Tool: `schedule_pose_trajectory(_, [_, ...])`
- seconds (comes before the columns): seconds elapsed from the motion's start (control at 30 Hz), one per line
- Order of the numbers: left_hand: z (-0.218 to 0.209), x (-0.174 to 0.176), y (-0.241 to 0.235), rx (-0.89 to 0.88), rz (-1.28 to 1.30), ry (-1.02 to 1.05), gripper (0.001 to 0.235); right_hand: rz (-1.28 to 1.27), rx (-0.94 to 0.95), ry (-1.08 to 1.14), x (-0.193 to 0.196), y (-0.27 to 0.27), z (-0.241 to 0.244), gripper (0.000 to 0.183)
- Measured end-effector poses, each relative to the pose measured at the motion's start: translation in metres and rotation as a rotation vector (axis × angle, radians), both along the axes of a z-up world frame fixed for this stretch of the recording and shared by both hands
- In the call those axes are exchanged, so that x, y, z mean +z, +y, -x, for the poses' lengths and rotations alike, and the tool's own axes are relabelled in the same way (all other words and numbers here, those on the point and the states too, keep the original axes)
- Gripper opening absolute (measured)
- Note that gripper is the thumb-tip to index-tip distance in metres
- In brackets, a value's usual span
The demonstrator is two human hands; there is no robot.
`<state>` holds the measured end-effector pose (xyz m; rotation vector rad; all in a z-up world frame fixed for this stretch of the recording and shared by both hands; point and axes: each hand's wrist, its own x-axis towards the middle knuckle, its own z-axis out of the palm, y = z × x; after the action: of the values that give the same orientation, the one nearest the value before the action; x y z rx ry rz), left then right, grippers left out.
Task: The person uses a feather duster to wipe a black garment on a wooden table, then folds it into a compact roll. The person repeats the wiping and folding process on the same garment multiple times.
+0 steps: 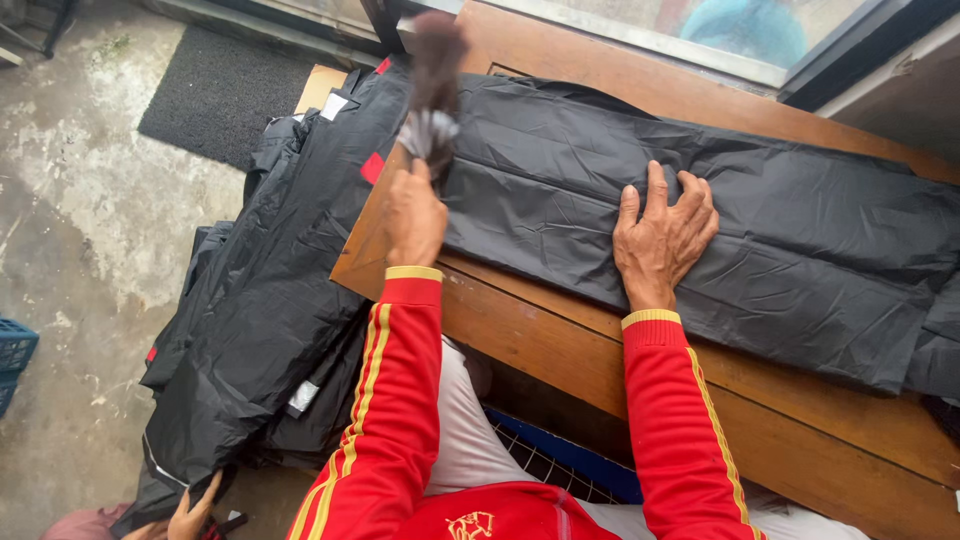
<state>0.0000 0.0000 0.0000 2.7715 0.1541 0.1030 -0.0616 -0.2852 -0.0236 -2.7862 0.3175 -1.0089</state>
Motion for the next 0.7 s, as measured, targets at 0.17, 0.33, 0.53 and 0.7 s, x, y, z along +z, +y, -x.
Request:
schedule_pose_trajectory(0.17, [0.021,0.032,-0.011,-0.150,0.406,-0.284,0.036,0.005,0.002,-0.002,0.004,0.000,0.001,0.032])
schedule_pose_trajectory(0.33, [0.068,0.053,-0.065,-0.624,0.614,-0.219,0.036,-0.023,-0.004,0.030,0.002,0.003,0.001,0.034])
schedule_pose_trajectory(0.53, [0.078,0.024,-0.033,-0.597,-0.019,0.073,0.050,-0.027,-0.041,0.028,0.005,0.001,0.001,0.038])
schedule_pose_trajectory(0.7, [0.044,0.050,0.056,-0.116,-0.451,-0.037,0.047,0.056,-0.098,-0.032,0.005,0.000,-0.005,0.033])
